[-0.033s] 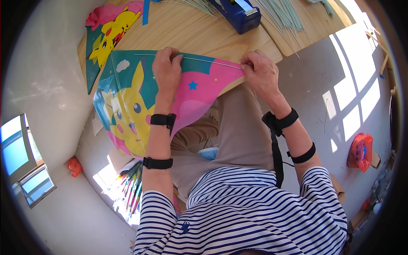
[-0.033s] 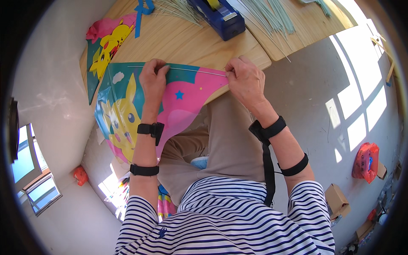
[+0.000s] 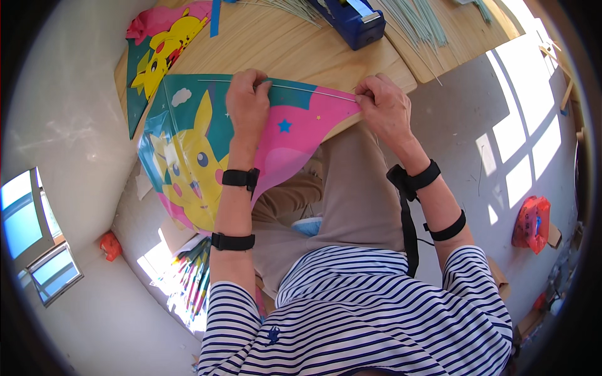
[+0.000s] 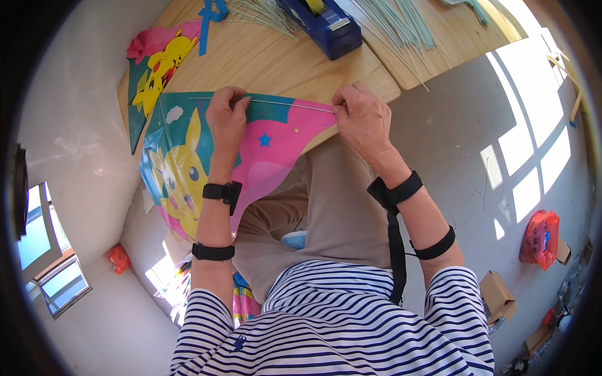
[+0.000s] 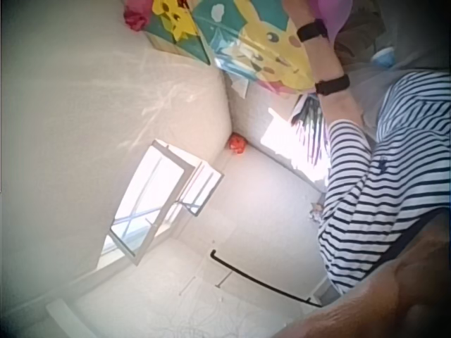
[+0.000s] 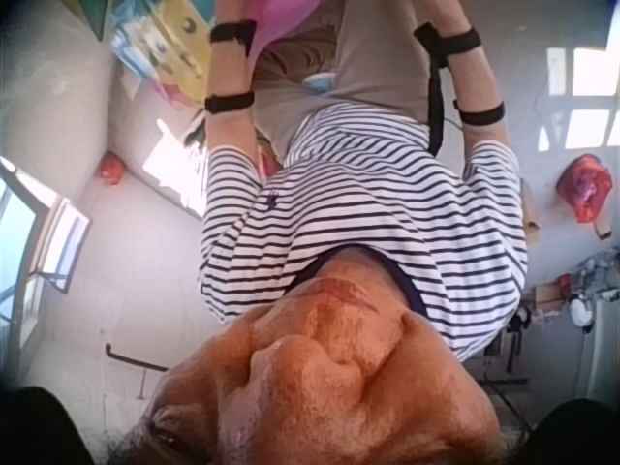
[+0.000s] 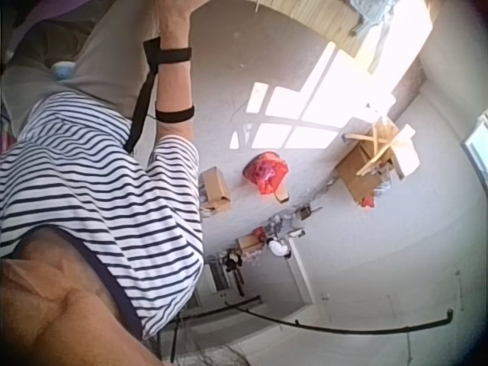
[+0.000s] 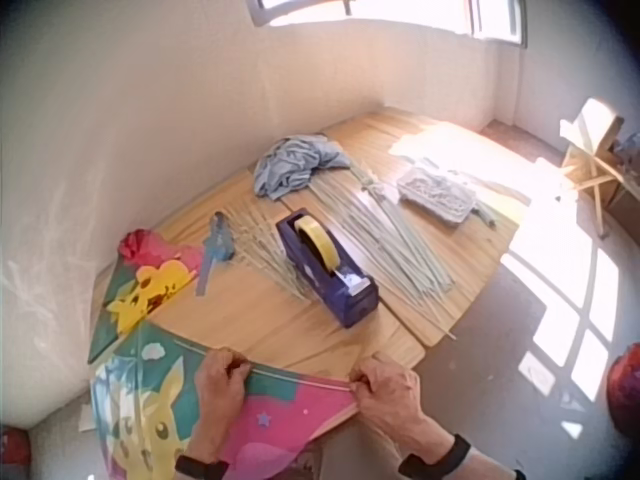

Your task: Assembling a decorative character kite by inserting structural rods and securing components with tape.

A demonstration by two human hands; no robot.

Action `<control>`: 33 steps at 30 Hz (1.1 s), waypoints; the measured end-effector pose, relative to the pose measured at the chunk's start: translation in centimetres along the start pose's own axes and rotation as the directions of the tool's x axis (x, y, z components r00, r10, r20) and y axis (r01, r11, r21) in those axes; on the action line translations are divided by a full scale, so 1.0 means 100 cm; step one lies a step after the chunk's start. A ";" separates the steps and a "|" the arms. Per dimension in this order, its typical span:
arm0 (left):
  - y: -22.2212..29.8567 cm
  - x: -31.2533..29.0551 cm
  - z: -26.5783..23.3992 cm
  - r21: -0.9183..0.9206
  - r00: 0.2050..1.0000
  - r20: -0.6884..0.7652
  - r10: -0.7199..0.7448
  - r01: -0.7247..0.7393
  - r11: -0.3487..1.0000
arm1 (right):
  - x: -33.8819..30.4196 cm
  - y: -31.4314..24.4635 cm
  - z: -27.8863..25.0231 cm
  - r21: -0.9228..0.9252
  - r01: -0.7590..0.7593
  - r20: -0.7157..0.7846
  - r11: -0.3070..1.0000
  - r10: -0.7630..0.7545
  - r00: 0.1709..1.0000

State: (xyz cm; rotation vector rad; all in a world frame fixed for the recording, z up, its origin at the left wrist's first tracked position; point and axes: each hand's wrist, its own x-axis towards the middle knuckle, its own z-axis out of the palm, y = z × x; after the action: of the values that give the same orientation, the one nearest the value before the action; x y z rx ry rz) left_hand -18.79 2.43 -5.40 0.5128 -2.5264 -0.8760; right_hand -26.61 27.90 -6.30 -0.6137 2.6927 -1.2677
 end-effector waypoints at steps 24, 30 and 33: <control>0.044 -0.012 0.037 -0.044 0.930 0.244 0.273 -0.271 0.962 | 0.000 -0.002 -0.001 0.008 0.009 0.005 1.000 -0.009 1.000; 0.044 -0.012 0.036 -0.031 0.929 0.261 0.261 -0.262 0.965 | 0.000 -0.004 -0.002 0.005 -0.012 0.019 1.000 0.012 1.000; 0.043 -0.012 0.035 -0.034 0.931 0.264 0.250 -0.250 0.968 | 0.000 -0.008 -0.004 -0.014 -0.053 0.052 0.999 0.053 0.997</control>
State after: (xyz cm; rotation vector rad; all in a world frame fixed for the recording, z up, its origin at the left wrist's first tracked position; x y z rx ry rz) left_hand -20.39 7.95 -5.45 0.0676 -2.7528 -0.8974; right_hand -26.43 27.69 -5.43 -0.5643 2.6582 -1.2059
